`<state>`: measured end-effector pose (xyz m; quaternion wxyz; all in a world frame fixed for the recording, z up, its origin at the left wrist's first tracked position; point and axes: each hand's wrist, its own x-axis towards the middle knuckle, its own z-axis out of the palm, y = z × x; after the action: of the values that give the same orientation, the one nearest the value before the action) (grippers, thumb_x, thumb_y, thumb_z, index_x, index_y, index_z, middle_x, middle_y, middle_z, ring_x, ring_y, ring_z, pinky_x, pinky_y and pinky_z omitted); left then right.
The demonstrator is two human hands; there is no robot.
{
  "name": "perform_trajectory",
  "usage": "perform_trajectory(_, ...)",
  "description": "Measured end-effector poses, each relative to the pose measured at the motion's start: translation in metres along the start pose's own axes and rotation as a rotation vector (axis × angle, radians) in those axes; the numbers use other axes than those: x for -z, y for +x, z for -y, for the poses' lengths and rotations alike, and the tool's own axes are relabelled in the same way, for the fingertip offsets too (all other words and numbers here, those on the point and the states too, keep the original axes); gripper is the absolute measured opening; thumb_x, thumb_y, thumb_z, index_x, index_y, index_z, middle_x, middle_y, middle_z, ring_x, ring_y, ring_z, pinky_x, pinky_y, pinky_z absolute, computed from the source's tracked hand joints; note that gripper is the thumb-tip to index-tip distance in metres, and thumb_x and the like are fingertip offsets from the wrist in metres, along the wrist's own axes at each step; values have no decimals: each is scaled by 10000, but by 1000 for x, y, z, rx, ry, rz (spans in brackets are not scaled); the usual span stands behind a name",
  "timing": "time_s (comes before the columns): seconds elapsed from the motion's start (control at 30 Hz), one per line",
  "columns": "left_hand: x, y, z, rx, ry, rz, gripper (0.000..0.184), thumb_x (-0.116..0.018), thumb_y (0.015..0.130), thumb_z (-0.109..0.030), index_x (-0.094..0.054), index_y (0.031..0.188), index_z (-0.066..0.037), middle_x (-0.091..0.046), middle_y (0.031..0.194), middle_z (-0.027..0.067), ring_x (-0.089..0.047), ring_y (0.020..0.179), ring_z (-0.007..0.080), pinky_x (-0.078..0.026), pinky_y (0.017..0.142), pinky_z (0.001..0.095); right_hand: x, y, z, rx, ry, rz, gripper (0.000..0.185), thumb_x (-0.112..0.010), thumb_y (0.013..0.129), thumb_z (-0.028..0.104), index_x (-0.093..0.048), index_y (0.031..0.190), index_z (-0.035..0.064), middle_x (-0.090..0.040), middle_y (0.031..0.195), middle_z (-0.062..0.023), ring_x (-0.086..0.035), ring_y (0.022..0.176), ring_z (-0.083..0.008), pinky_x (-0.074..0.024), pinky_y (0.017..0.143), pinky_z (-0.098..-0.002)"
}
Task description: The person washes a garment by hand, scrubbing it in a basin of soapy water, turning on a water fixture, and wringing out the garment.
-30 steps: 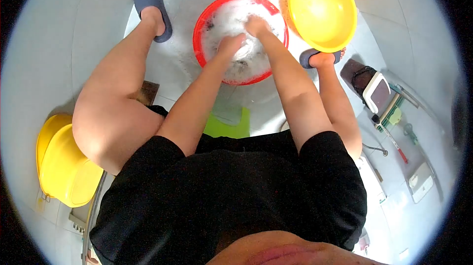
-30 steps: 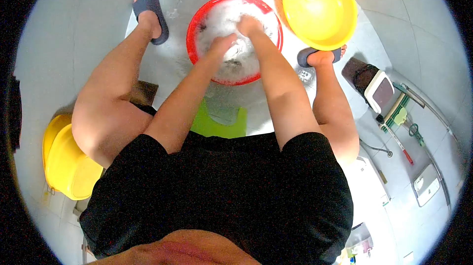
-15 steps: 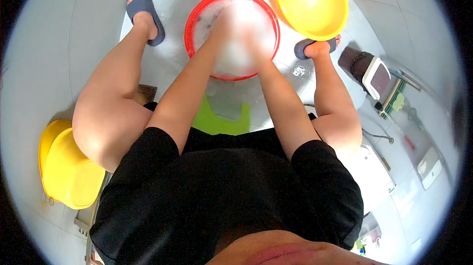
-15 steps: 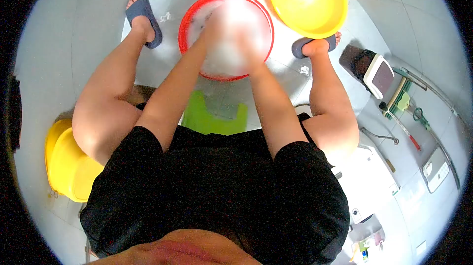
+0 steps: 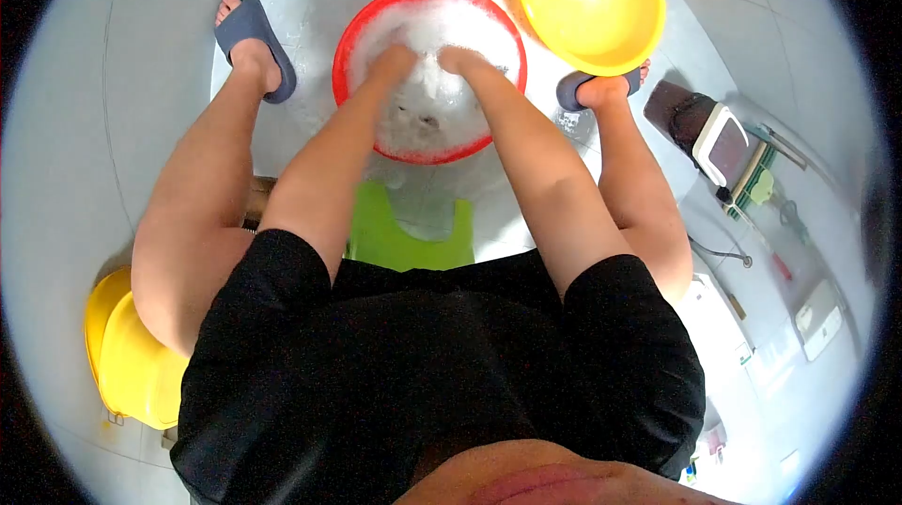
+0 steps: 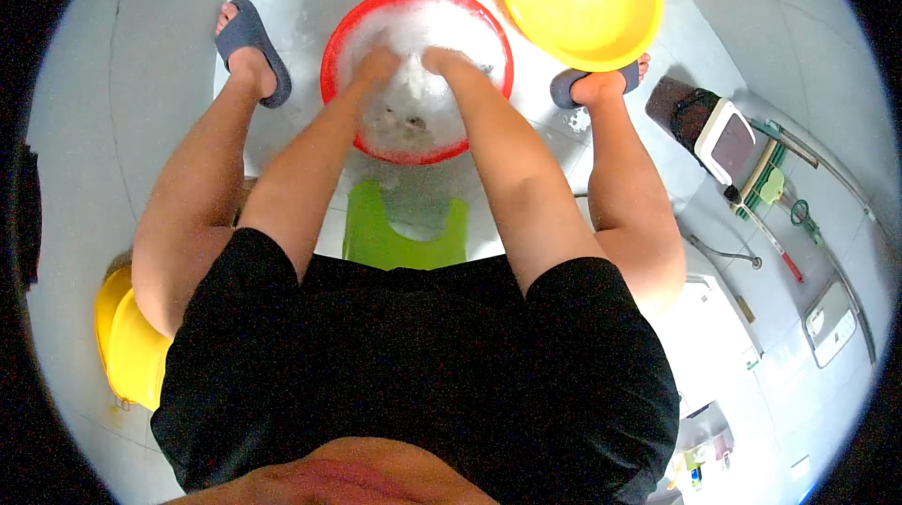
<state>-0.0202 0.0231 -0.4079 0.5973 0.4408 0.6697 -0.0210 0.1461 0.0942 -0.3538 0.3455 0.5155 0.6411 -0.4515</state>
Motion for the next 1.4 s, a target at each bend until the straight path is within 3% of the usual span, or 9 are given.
perform_trajectory(0.07,-9,-5,4,54,-6,38,735,-645,913,-407,-428,1488,-2,-527,1446,243,-526,1314,395,-400,1114,456,-5,7,-3,41,-29,-103,482,-490,956,274,-596,1379,70,-531,1461,-195,-499,1366,-354,-377,1145,-449)
perform_trajectory(0.13,-35,-52,-9,-198,-145,-786,772,-619,930,-421,-352,1528,-13,-483,1487,240,-475,1357,405,-383,1122,446,-15,-19,7,23,116,-360,495,-581,913,316,-611,1324,41,-583,1377,-215,-548,1295,-368,-417,1098,-446)
perform_trajectory(0.3,-29,-100,-20,-52,-499,-791,775,-600,944,-395,-297,1551,-19,-455,1506,243,-437,1385,411,-361,1135,449,-19,-88,20,194,356,-833,682,-881,705,408,-598,1195,27,-674,1137,-209,-650,1056,-351,-505,929,-427)
perform_trajectory(0.7,8,-89,-34,334,-392,-638,463,-606,879,-225,-615,1283,2,-651,1237,270,-616,1161,438,-461,1021,450,55,-245,75,534,505,-802,443,-826,678,169,-629,1042,12,-695,1003,-138,-669,955,-228,-519,878,-327)
perform_trajectory(0.93,26,-172,-102,-368,-667,-760,338,-476,963,-186,-677,1187,-32,-714,1011,188,-676,985,339,-480,902,442,81,-310,75,753,917,-610,437,-842,672,123,-616,1033,24,-651,963,-43,-615,918,-153,-502,852,-296)
perform_trajectory(1.0,31,-144,-99,-737,-418,-1268,345,-454,962,-161,-699,1178,-51,-712,1101,167,-658,1059,320,-476,932,419,86,-332,77,789,954,-599,422,-831,674,98,-619,1033,33,-650,956,-29,-613,909,-134,-499,836,-284)
perform_trajectory(1.1,48,-135,-92,-594,-1172,-444,334,-475,946,-127,-714,1164,-44,-676,1244,147,-597,1208,297,-456,1024,374,93,-364,76,847,1083,-557,413,-786,667,33,-619,1044,45,-654,949,-34,-621,885,-144,-495,793,-276)
perform_trajectory(1.23,58,-168,-113,-698,-558,-932,374,-443,963,-90,-691,1235,-27,-620,1345,124,-601,1193,207,-430,1061,324,103,-393,77,907,1233,-562,391,-738,681,2,-618,1051,40,-653,938,-61,-635,863,-173,-508,787,-292)
perform_trajectory(1.4,94,-284,-177,-992,-832,-390,328,-487,1035,-200,-687,1229,-27,-661,1265,87,-610,1152,178,-433,1036,306,115,-407,75,899,1224,-668,397,-747,702,1,-605,1073,-7,-669,966,-92,-656,853,-190,-533,770,-310)
